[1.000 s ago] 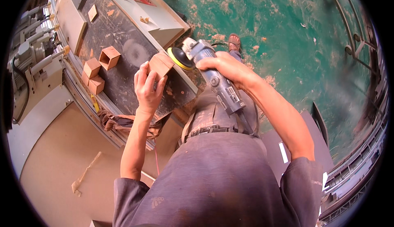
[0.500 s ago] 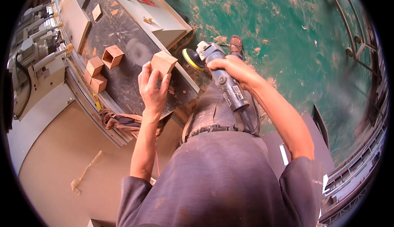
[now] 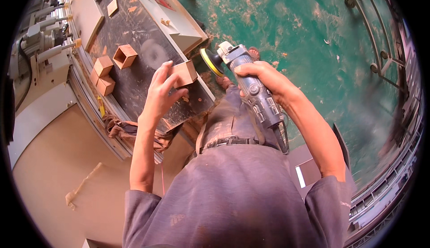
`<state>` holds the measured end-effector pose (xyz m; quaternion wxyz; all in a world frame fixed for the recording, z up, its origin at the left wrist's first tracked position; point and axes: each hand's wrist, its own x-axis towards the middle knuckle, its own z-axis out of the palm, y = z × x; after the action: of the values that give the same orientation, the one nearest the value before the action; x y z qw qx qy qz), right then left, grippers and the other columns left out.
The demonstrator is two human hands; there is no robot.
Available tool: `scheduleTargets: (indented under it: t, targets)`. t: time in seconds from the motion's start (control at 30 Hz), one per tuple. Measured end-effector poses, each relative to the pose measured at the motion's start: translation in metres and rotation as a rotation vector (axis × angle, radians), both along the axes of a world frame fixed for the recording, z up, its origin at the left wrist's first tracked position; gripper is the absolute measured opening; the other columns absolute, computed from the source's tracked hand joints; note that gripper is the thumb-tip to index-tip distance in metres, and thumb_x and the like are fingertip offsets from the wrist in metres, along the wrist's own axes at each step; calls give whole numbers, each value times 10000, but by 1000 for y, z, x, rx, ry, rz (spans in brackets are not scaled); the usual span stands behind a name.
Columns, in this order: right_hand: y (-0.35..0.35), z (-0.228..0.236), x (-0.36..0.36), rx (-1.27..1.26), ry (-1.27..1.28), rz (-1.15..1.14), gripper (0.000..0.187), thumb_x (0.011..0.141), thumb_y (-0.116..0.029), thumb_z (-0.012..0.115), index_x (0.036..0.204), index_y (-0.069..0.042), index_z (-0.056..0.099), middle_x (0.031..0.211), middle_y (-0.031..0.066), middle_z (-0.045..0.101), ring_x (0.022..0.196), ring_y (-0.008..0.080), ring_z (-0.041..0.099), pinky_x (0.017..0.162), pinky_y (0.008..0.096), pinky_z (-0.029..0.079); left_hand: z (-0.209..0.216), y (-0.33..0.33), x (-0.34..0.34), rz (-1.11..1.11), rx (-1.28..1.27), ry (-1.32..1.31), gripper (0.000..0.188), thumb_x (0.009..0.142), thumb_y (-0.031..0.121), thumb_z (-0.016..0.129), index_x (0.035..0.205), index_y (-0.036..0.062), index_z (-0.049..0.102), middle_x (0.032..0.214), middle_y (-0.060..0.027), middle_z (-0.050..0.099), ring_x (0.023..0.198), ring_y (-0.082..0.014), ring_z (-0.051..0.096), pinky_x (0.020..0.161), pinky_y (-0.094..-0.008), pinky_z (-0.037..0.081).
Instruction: The person sands the surfaces and edges of a wooden block using a power sander, rotating the block by hand.
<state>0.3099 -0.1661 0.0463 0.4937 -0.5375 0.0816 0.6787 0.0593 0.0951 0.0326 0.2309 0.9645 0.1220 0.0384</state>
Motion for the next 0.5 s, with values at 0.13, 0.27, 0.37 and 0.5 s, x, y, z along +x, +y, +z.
scheduleTargets:
  t: [0.13,0.27,0.37,0.5]
  targets:
    - [14,5,-8,27,16,1,407,939,-338,786,1079,24,664,880,146,740,682,199,762,551,313,627,-12,-7,2,-40,29,-63,465,734,141,928,1112,26,684,1422,-220,613,1241,-439,626,1084,-502,539]
    - [26,3,-9,71,17,9,395,942,-329,771,1089,17,652,865,140,735,668,209,755,553,323,622,-19,-39,9,135,44,-135,415,774,112,898,1120,20,689,1412,-234,615,1218,-432,628,1056,-502,547]
    - [39,10,-7,81,2,71,394,940,-347,767,1078,2,647,859,136,734,672,208,754,560,325,621,-22,-43,8,163,92,-150,390,815,110,872,1148,7,696,1412,-264,610,1213,-444,625,1046,-502,548]
    - [49,13,-7,72,-61,142,411,937,-378,747,1066,8,686,857,128,739,677,197,749,566,326,611,-21,-39,8,135,71,-153,390,822,114,867,1157,8,697,1412,-266,613,1218,-448,623,1047,-504,548]
